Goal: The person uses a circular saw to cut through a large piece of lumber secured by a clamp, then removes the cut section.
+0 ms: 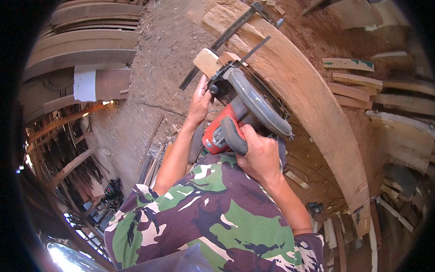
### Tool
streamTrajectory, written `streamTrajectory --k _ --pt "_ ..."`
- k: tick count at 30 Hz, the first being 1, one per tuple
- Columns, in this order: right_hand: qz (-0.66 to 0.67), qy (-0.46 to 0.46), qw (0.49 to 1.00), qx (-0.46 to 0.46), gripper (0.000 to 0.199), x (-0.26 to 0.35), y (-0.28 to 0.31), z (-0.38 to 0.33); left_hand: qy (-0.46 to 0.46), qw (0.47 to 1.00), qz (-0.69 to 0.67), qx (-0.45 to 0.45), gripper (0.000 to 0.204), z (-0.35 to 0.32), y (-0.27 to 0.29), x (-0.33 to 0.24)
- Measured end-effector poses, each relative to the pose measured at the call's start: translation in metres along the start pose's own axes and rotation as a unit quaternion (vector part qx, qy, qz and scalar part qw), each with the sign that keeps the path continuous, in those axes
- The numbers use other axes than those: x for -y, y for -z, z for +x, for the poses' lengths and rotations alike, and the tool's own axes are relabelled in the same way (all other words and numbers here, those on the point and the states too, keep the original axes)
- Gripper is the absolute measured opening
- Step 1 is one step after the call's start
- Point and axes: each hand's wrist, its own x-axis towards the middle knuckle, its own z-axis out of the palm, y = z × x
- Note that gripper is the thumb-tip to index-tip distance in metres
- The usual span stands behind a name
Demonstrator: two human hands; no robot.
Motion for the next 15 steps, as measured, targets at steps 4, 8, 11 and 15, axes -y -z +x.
streamTrajectory --k 4,8,11,15 --pt "0.004 0.001 1.000 0.000 0.037 0.007 0.006 0.003 0.039 0.999 0.009 -0.004 0.070 -0.001 0.000 -0.008" --pt "0.008 0.017 1.000 0.005 0.043 0.007 0.004 0.008 0.036 0.999 0.010 0.004 0.071 0.000 0.004 -0.027" --pt "-0.001 0.020 1.000 0.021 0.043 0.004 0.003 0.010 0.037 0.999 0.036 0.000 0.069 0.006 0.011 -0.023" --pt "-0.004 0.019 1.000 0.021 0.041 0.004 -0.001 0.013 0.060 0.997 0.039 0.018 0.070 0.008 0.015 -0.030"
